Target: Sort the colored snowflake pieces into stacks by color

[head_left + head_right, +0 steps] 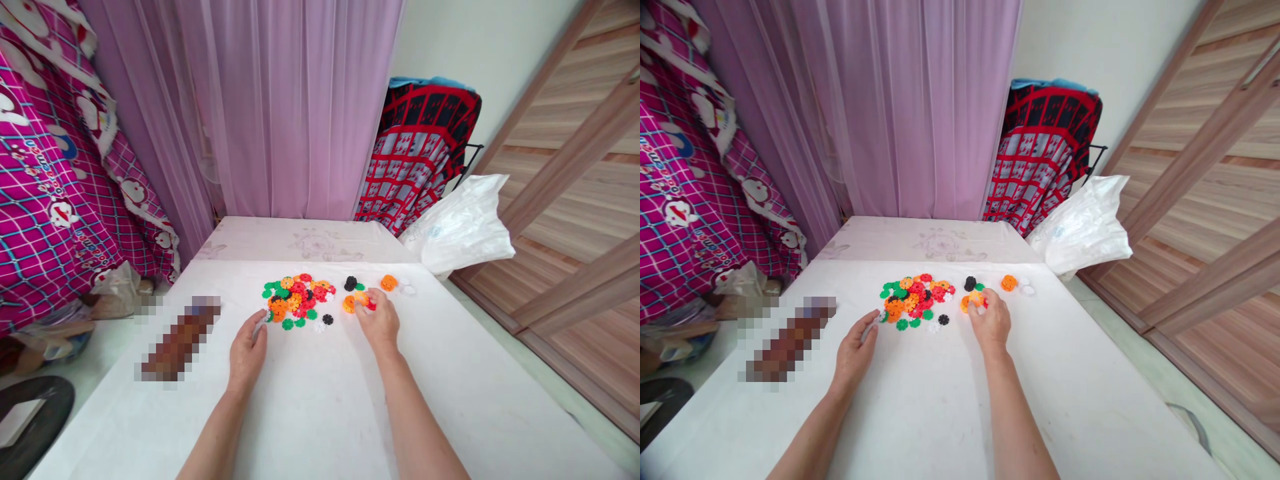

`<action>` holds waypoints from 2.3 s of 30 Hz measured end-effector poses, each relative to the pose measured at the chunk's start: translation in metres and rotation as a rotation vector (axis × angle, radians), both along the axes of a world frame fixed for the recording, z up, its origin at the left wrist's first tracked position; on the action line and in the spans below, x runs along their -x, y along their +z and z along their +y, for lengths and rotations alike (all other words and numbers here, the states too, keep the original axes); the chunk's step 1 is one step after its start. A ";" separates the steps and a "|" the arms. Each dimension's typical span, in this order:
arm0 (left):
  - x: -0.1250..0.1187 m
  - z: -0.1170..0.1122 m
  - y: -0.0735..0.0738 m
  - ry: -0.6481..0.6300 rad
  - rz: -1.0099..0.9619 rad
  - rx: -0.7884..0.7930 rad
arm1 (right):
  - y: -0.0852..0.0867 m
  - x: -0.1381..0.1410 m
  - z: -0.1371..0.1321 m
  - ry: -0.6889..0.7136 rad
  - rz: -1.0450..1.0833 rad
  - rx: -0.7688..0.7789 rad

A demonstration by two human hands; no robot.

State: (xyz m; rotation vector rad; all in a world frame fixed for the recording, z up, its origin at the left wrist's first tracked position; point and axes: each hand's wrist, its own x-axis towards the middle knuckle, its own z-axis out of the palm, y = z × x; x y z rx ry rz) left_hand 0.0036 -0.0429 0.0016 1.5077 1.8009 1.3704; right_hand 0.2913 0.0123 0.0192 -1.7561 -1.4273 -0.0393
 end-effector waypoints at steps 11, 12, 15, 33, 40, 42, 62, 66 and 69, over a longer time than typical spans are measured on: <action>0.002 0.000 -0.001 0.013 -0.006 0.007 | 0.005 0.009 0.004 0.040 -0.143 0.213; 0.002 0.001 -0.001 0.011 -0.007 0.005 | 0.005 0.009 0.005 0.038 -0.153 0.222; 0.003 0.001 -0.001 0.007 0.005 -0.002 | 0.004 0.009 0.006 0.041 -0.178 0.240; 0.003 0.002 -0.001 0.013 0.014 0.018 | 0.007 0.032 0.001 -0.062 -0.151 0.458; 0.003 0.001 0.001 0.015 0.003 -0.005 | 0.001 0.032 -0.006 -0.085 -0.189 0.471; 0.004 0.001 0.002 0.004 0.011 0.001 | -0.001 0.026 -0.016 -0.089 -0.220 0.465; 0.008 0.000 0.002 0.017 0.067 0.073 | 0.000 -0.077 0.013 -0.275 -0.174 0.521; 0.009 0.001 0.002 0.024 0.085 0.084 | -0.001 -0.083 0.021 -0.304 -0.185 0.521; 0.009 0.001 0.001 0.021 0.095 0.091 | -0.001 -0.086 0.026 -0.301 -0.196 0.501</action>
